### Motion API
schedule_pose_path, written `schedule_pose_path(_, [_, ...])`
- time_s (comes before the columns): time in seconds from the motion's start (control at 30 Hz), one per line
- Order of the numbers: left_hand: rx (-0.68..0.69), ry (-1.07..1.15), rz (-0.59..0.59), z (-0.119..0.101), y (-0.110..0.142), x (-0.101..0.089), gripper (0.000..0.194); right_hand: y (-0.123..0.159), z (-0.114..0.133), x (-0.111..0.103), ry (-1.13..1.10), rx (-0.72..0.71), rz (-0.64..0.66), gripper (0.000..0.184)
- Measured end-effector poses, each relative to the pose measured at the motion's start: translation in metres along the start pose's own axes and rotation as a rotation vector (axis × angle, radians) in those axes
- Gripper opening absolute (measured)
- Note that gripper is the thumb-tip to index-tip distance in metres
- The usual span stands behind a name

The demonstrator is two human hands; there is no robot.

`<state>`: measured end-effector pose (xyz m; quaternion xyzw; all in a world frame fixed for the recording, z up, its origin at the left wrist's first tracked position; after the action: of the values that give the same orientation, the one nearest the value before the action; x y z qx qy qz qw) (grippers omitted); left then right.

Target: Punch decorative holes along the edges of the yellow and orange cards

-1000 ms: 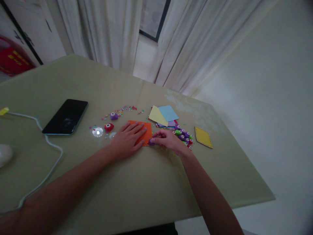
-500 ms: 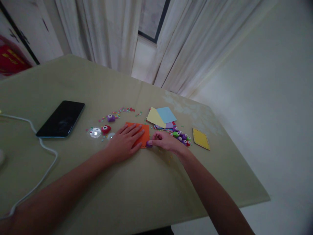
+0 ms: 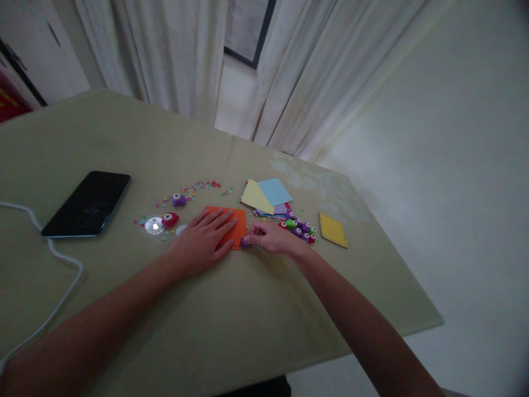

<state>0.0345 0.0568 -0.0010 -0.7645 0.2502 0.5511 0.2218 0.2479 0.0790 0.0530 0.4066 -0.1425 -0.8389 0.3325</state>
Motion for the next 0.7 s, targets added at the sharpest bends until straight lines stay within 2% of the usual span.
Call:
schedule_pose_path(0.07, [0.001,-0.002,-0.004,0.000,0.000,0.001,0.058,0.003,-0.006,0.002,-0.078,-0.015,-0.016,0.030])
schedule_pose_path(0.23, [-0.027,-0.031,0.022,0.001,0.001,0.002,0.060,0.024,-0.028,0.002,-0.267,0.008,-0.076,0.018])
schedule_pose_path(0.33, [-0.028,-0.025,0.036,0.001,0.000,0.002,0.061,0.042,-0.039,-0.008,-0.174,0.017,-0.260,0.019])
schedule_pose_path(0.43, [-0.028,-0.029,0.035,0.001,-0.002,0.002,0.061,0.053,-0.038,-0.013,-0.092,0.016,-0.422,0.013])
schedule_pose_path(0.57, [-0.010,-0.032,-0.010,0.003,0.000,0.003,0.059,0.045,-0.005,-0.002,-0.018,-0.110,-0.453,0.009])
schedule_pose_path(0.7, [0.028,-0.036,-0.084,-0.002,0.006,0.000,0.053,0.012,0.057,0.018,0.140,-0.316,-0.423,0.010])
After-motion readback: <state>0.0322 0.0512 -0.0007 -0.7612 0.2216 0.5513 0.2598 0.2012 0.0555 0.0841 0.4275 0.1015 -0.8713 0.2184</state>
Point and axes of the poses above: each hand's wrist, its own y-axis away from the middle knuckle, its own x-axis out of the palm, z = x × y, the point moved 3 cm from there along -y, towards the middle knuckle, and after that the axes turned 10 degrees about z, right-handed, at the moved point
